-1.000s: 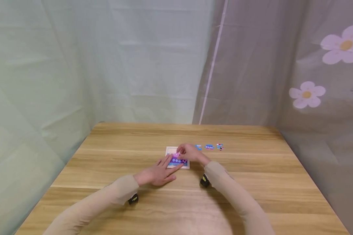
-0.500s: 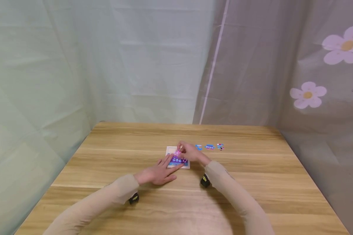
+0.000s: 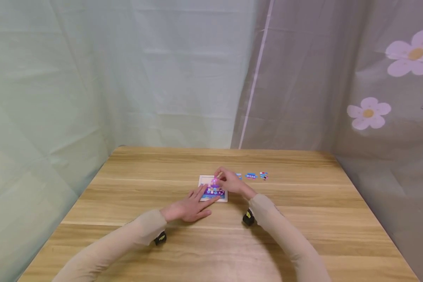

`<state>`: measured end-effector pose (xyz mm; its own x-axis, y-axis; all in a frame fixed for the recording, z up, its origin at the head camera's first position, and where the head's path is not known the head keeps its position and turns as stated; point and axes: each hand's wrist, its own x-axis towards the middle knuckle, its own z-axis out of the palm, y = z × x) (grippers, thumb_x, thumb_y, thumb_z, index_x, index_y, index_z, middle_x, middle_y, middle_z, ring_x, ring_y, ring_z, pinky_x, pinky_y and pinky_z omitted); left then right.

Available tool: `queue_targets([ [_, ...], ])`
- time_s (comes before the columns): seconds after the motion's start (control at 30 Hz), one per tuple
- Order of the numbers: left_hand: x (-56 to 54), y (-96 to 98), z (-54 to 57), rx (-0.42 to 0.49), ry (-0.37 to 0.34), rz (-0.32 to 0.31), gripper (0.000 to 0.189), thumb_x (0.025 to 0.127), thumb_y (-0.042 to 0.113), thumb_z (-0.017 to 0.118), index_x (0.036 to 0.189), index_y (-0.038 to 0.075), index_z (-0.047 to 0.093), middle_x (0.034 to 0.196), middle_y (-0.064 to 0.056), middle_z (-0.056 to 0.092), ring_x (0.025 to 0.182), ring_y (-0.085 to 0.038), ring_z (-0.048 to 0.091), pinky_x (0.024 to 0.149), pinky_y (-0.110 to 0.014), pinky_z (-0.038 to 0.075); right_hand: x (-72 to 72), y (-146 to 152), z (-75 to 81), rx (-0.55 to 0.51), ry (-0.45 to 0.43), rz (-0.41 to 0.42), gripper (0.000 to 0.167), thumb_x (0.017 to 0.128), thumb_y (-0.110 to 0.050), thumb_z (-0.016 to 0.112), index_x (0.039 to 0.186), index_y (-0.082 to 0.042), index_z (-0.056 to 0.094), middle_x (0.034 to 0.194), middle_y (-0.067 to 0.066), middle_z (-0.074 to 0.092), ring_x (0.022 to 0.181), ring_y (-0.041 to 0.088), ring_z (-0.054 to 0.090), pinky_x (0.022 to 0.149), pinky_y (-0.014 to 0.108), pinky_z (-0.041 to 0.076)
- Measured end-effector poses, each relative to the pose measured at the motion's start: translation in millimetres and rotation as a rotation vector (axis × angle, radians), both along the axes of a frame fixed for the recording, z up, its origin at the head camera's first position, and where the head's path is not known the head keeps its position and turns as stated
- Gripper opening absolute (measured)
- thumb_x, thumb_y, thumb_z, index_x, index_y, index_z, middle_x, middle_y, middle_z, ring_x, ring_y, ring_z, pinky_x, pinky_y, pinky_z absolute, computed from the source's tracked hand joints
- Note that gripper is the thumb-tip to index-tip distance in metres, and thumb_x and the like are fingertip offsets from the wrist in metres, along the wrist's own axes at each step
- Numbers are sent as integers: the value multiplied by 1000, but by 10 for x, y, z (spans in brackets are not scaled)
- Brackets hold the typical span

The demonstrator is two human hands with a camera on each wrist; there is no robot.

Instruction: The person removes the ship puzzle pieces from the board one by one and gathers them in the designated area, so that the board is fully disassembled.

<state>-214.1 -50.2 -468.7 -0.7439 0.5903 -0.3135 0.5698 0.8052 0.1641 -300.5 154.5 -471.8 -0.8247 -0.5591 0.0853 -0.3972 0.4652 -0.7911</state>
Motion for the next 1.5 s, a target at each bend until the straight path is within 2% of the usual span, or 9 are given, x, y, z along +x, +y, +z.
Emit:
queue_targets([
  [0.13, -5, -1, -6, -2, -2, 8, 54, 104, 48, 28, 155, 38, 14, 162, -21, -6, 151, -33, -3, 120, -56, 14, 2, 52, -11, -20, 31, 9, 14, 93, -5, 58, 107, -6, 56, 93, 12, 71, 81, 16, 67, 73, 31, 54],
  [0.27, -5, -7, 0, -1, 4, 8, 54, 103, 50, 28, 154, 40, 14, 162, -20, -5, 151, -32, -2, 120, -55, 15, 3, 78, -17, -17, -6, -34, 16, 94, -5, 58, 111, -5, 57, 96, 15, 71, 82, 18, 68, 76, 31, 55],
  [0.5, -14, -27, -24, -8, 0, 14, 54, 103, 51, 26, 154, 40, 12, 163, -19, -8, 152, -31, -3, 121, -54, 14, -6, 117, -20, 6, -17, -81, 17, 95, -5, 57, 112, -5, 57, 101, 17, 69, 87, 18, 66, 71, 25, 51],
  [0.7, -5, -26, -20, -2, 6, 15, 55, 103, 52, 27, 154, 40, 13, 163, -19, -6, 152, -32, -2, 121, -54, 14, -1, 202, -2, -15, -39, -83, 18, 97, -7, 55, 114, -4, 59, 102, 20, 68, 74, 20, 62, 58, 25, 48],
  [0.77, -7, -25, -21, 0, 9, 13, 55, 103, 52, 26, 154, 40, 13, 163, -19, -7, 151, -32, -2, 121, -54, 14, 1, 239, 14, -20, -40, -81, 19, 97, -7, 54, 116, -3, 59, 104, 21, 68, 77, 21, 64, 60, 27, 50],
  [0.93, -18, -26, -17, 8, 13, 4, 55, 103, 51, 26, 155, 38, 13, 162, -19, -8, 151, -33, -3, 121, -55, 13, 20, 326, 69, -22, -28, -88, 24, 98, -7, 53, 120, -1, 58, 110, 23, 67, 97, 28, 67, 77, 33, 56],
  [1.2, -2, -31, 26, 5, 16, 7, 55, 103, 51, 26, 155, 39, 14, 162, -20, -6, 151, -32, -2, 121, -54, 13, 21, 402, 90, -3, 0, -88, 22, 97, -7, 53, 118, 1, 59, 109, 23, 68, 93, 28, 68, 76, 33, 56],
  [1.37, 7, -30, 26, 0, 20, -1, 55, 103, 50, 26, 155, 38, 13, 162, -20, -6, 151, -33, -2, 121, -54, 14, 14, 451, 71, 13, 21, -106, 22, 97, -7, 55, 117, -1, 60, 109, 20, 68, 96, 28, 67, 81, 36, 55],
  [1.5, 15, -28, 27, 3, 19, -2, 55, 103, 50, 27, 155, 37, 13, 162, -20, -6, 151, -33, -2, 121, -54, 13, 10, 499, 51, 31, 31, -118, 24, 96, -8, 56, 118, 1, 59, 106, 20, 69, 95, 28, 68, 80, 36, 55],
])
